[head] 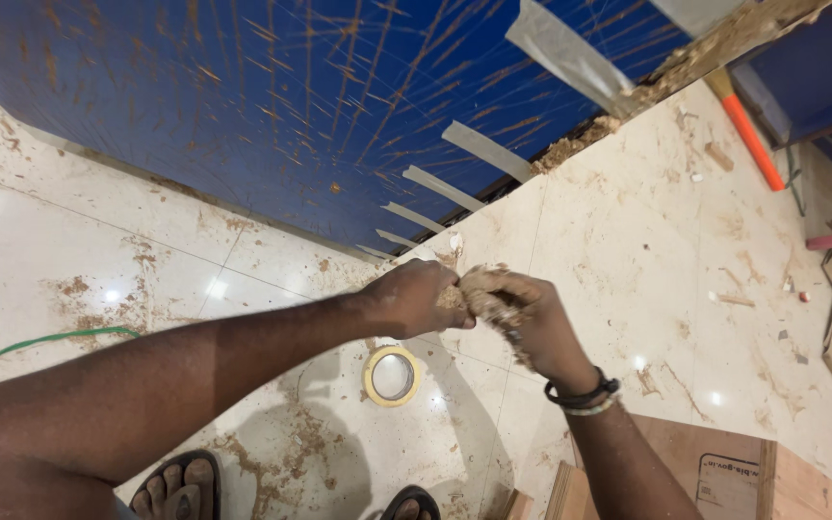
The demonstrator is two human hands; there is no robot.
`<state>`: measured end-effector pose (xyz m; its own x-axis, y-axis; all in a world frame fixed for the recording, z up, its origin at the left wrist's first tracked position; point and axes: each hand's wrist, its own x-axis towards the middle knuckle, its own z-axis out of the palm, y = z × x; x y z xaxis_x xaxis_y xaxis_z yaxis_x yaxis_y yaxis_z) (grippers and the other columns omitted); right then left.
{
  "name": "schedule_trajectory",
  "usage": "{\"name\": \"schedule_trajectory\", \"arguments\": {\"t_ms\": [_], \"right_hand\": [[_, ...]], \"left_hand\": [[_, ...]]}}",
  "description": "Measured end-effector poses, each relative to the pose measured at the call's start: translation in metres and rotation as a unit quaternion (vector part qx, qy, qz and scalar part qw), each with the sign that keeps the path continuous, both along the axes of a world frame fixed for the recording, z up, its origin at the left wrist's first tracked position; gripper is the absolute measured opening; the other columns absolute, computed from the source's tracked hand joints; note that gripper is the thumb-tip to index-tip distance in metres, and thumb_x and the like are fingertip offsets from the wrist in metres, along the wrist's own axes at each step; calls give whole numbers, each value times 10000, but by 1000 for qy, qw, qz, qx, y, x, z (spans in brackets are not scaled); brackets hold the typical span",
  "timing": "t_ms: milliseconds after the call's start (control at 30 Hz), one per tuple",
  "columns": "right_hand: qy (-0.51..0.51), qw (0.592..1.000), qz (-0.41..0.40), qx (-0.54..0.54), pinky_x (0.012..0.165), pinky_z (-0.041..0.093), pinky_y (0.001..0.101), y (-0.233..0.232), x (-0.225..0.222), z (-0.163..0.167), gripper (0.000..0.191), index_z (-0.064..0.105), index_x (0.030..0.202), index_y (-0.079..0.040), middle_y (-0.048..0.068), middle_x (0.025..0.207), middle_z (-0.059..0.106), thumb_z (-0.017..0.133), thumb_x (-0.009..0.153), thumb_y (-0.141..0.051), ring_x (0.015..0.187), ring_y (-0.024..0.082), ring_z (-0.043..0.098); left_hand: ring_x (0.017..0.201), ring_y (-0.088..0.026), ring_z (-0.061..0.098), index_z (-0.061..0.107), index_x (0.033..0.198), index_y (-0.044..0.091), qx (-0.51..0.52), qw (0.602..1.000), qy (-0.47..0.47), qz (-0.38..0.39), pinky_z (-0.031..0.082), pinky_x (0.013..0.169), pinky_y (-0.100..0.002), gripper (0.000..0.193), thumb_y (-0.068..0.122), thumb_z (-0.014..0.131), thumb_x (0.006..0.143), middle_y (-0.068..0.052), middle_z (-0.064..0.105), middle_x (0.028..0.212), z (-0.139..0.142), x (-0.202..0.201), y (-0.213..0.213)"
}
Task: The person applies a brown fibrous material, likely wood dust or sawdust, to the edge of a blue board using both hands. The person repeatedly picks up the material and presses it into the seam between the board and the floor.
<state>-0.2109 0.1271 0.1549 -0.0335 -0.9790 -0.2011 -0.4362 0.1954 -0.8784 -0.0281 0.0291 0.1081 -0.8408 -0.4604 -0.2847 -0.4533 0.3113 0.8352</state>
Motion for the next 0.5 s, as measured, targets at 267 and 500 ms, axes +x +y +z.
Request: {"name": "schedule_trajectory", "arguments": {"t_ms": [267, 500], "right_hand": [[73, 991, -49, -101, 771, 617, 276, 4, 29, 8, 437, 681, 1291, -68, 59, 1139, 753, 697, 862, 12, 948, 134, 720], [264, 931, 16, -252, 773, 638, 298, 23, 43, 2, 293, 744, 1116, -22, 113, 1066, 767, 809, 832, -43, 908, 178, 765]], "left_hand": [[1049, -318, 727, 353, 1477, -41, -69, 988, 128, 53, 597, 935, -408, 1089, 491, 900, 700, -193, 697, 1105, 20, 10, 3], [1031, -304, 711, 656, 1054, 6, -104, 993, 46, 31, 569, 927, -428, 553, 440, 847, 769, -178, 716, 1017, 32, 28, 10]]}}
